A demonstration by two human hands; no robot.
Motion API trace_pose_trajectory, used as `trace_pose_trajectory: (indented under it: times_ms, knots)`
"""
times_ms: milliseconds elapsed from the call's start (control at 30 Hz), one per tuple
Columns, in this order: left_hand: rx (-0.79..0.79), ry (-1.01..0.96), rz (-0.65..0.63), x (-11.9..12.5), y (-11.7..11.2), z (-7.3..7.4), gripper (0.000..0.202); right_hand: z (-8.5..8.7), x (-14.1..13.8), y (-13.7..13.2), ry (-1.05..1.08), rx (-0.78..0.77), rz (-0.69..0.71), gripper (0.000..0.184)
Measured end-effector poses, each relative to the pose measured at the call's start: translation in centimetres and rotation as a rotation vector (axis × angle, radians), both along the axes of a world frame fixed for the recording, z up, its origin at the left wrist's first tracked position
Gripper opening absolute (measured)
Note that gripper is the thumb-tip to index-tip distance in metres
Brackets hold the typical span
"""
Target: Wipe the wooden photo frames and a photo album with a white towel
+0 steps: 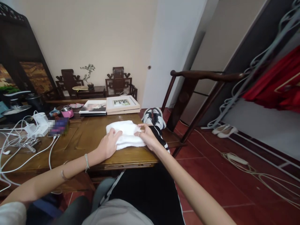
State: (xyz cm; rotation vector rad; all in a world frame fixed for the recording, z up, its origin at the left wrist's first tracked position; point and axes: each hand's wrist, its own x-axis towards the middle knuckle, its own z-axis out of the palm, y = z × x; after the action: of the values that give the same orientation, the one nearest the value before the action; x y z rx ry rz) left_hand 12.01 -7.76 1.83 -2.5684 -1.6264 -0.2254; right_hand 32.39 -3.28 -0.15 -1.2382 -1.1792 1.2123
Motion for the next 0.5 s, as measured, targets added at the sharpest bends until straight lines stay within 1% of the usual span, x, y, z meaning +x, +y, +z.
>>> trace_pose_trajectory:
  times_ms: [67, 133, 200, 267, 300, 400, 467, 500]
  knots:
    - [0.036, 0.01, -0.058, -0.2, -0.3, -0.4, 0.052, -0.1, 0.4, -0.2, 0.03, 0.0, 0.05, 0.074]
    - [0.078, -0.002, -0.112, -0.6, -0.2, -0.9, 0.052, 0.5, 0.4, 0.5, 0.032, -0.032, 0.067, 0.091]
    - [0.099, -0.038, -0.182, -1.0, 0.3, -1.6, 0.055, 1.2, 0.1, 2.0, -0.016, -0.098, 0.037, 0.098]
    - [0.081, -0.076, -0.259, -1.4, 0.9, -2.2, 0.059, 1.5, -0.3, 3.4, -0.084, -0.122, 0.022, 0.095]
    - [0.06, -0.096, -0.285, -1.6, 1.2, -2.5, 0.062, 1.4, -0.4, 3.9, -0.109, -0.095, 0.037, 0.093]
    - [-0.014, -0.168, -0.323, -2.0, 1.7, -3.1, 0.074, 0.4, -0.2, 5.0, -0.155, 0.116, 0.118, 0.084]
    - [-0.061, -0.207, -0.331, -2.2, 1.7, -3.1, 0.075, -0.3, 0.2, 5.3, -0.257, 0.256, 0.105, 0.074]
    - [-0.084, -0.223, -0.332, -2.2, 1.7, -2.9, 0.073, -0.4, 0.4, 5.3, -0.349, 0.299, 0.082, 0.069]
